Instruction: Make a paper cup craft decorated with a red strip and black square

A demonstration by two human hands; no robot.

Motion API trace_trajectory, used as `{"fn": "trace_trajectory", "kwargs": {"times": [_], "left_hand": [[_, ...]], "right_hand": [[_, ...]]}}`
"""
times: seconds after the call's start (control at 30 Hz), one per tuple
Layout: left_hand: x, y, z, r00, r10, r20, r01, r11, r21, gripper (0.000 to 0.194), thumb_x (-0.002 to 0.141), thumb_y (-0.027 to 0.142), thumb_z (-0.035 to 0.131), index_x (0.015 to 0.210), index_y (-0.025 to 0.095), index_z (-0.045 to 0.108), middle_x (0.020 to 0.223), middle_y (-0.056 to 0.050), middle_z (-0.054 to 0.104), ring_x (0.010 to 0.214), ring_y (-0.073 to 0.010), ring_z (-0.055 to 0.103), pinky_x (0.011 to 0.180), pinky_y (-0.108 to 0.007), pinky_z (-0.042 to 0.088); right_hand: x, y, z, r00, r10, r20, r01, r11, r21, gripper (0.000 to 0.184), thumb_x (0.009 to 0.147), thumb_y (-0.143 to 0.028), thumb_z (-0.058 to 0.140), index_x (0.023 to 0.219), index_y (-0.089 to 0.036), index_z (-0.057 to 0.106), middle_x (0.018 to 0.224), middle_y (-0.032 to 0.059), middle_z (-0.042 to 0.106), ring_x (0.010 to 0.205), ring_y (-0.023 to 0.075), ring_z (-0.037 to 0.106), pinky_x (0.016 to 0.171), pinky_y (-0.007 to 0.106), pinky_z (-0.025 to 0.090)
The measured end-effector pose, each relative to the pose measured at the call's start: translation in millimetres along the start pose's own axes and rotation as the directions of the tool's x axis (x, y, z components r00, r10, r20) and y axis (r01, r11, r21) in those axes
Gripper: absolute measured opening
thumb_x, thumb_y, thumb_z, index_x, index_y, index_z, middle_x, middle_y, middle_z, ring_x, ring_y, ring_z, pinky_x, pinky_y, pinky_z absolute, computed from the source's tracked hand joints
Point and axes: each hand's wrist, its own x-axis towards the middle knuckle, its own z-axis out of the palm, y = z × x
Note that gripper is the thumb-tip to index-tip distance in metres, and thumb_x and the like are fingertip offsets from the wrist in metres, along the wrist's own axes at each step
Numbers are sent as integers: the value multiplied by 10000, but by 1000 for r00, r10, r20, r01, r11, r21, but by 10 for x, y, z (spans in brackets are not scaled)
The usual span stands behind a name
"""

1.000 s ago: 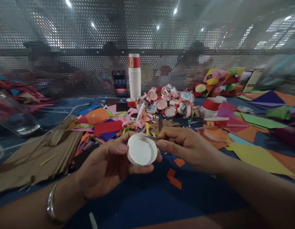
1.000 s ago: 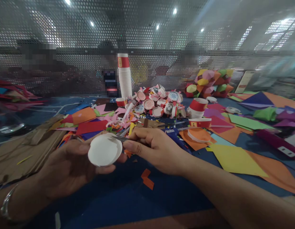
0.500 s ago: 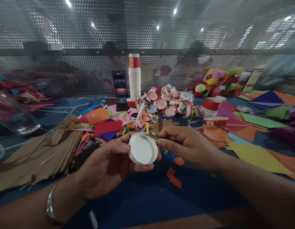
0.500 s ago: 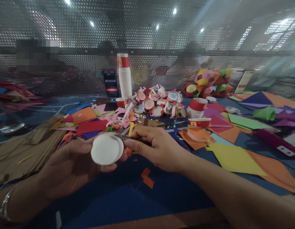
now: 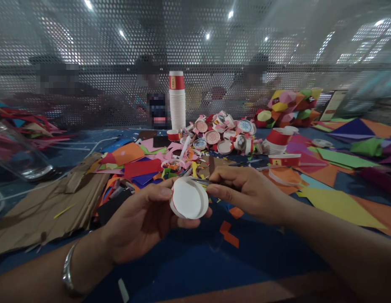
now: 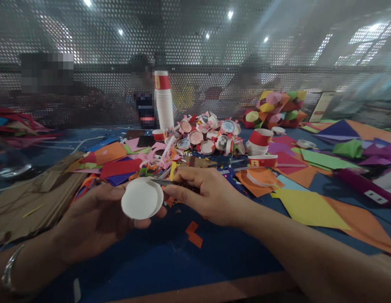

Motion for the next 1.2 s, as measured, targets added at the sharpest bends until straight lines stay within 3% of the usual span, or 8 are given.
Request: {"fn": "trace_trajectory", "kwargs": {"times": [0.5, 0.93, 1.2], "left_hand": [[0, 5, 47, 1000, -26, 0, 26, 1000, 4, 324, 930, 222, 631, 1145, 72, 821, 1101, -130, 836, 956, -245, 815, 774, -218, 678], [-17, 7, 50, 996, -79, -38, 78, 997, -23, 293, 929, 257, 671, 1113, 92, 828, 1119, -137, 833, 962, -261, 823, 760, -215, 671], [-26, 14, 35, 994, -106, -10, 105, 994, -41, 317, 923, 255, 656, 1125, 75, 821, 1080, -144, 829, 956, -259, 820, 754, -212, 668]], "right_hand": [[-12, -8, 14, 998, -63, -11, 63, 998, -28, 313, 1049, -425, 605, 836, -200, 647, 765, -27, 632, 668, 98, 524, 596, 244, 349], [-16, 1, 28, 995, -102, -14, 100, 992, -77, 304, 1057, -387, 581, 835, -183, 616, 733, -50, 546, 653, 78, 490, 589, 216, 360], [-16, 19, 39, 993, -119, -14, 118, 990, -71, 292, 1056, -387, 588, 852, -183, 641, 755, -42, 572, 664, 79, 512, 601, 212, 382]]}}
